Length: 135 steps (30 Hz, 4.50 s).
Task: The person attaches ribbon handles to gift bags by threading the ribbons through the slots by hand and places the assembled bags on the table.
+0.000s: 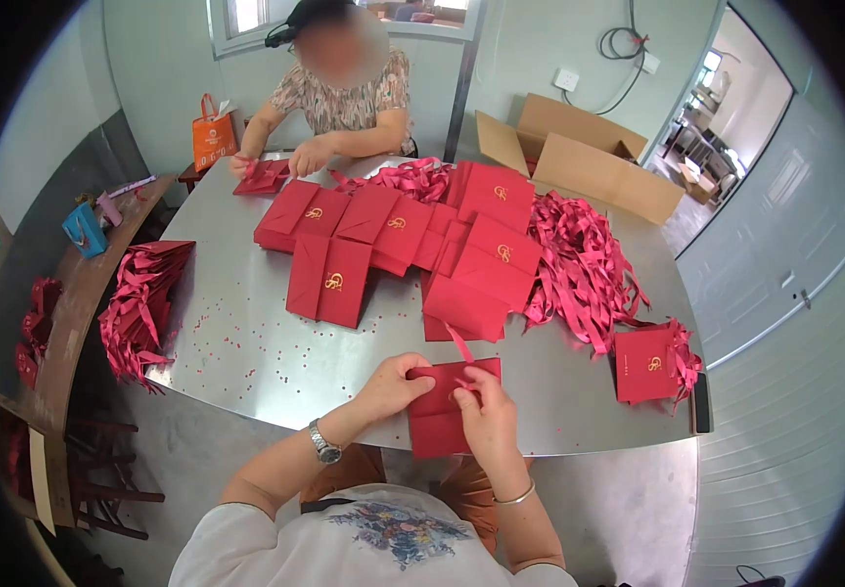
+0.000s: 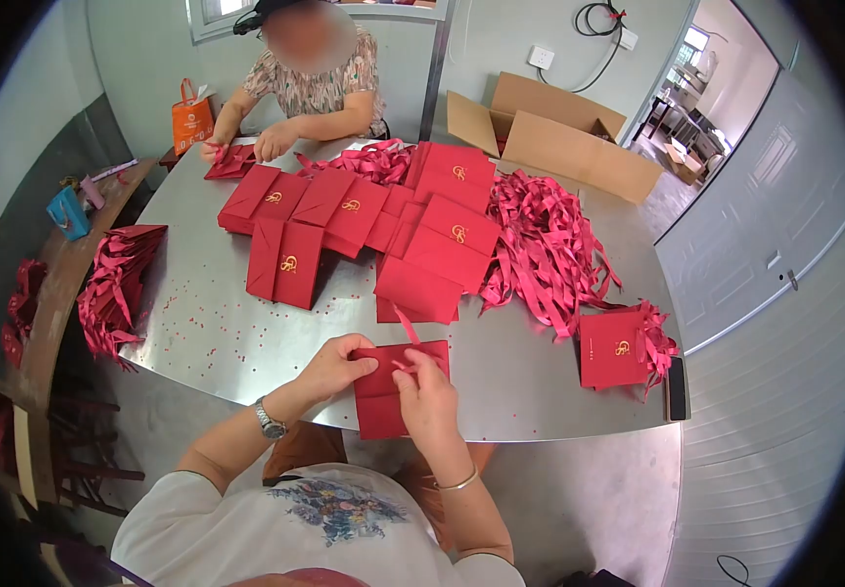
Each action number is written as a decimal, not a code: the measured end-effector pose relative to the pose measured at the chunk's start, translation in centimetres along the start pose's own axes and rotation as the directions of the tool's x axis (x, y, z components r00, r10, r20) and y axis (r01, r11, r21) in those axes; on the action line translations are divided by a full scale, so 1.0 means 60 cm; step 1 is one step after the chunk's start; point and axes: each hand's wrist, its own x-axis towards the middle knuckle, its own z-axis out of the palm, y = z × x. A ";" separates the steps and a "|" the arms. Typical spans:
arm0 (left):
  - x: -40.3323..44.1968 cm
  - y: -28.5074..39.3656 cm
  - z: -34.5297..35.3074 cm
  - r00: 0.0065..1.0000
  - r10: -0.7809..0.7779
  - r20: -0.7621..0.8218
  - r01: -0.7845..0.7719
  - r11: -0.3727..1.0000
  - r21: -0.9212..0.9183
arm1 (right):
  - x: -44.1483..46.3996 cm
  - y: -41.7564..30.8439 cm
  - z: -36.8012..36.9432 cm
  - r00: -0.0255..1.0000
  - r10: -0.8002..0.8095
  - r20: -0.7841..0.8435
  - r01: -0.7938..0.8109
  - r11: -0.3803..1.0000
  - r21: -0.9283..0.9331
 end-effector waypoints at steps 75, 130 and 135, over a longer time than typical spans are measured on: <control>0.016 -0.067 0.003 0.965 0.247 -0.092 -0.215 0.940 0.264 | -0.005 0.078 0.075 0.954 -0.286 0.086 0.290 0.815 -0.501; 0.019 -0.072 -0.023 0.991 0.108 0.076 -0.113 0.992 0.064 | -0.009 0.074 0.073 0.960 -0.250 0.126 0.279 0.825 -0.491; 0.020 -0.075 -0.023 0.991 0.115 0.070 -0.120 0.990 0.069 | -0.009 0.075 0.073 0.952 -0.276 0.130 0.303 0.809 -0.503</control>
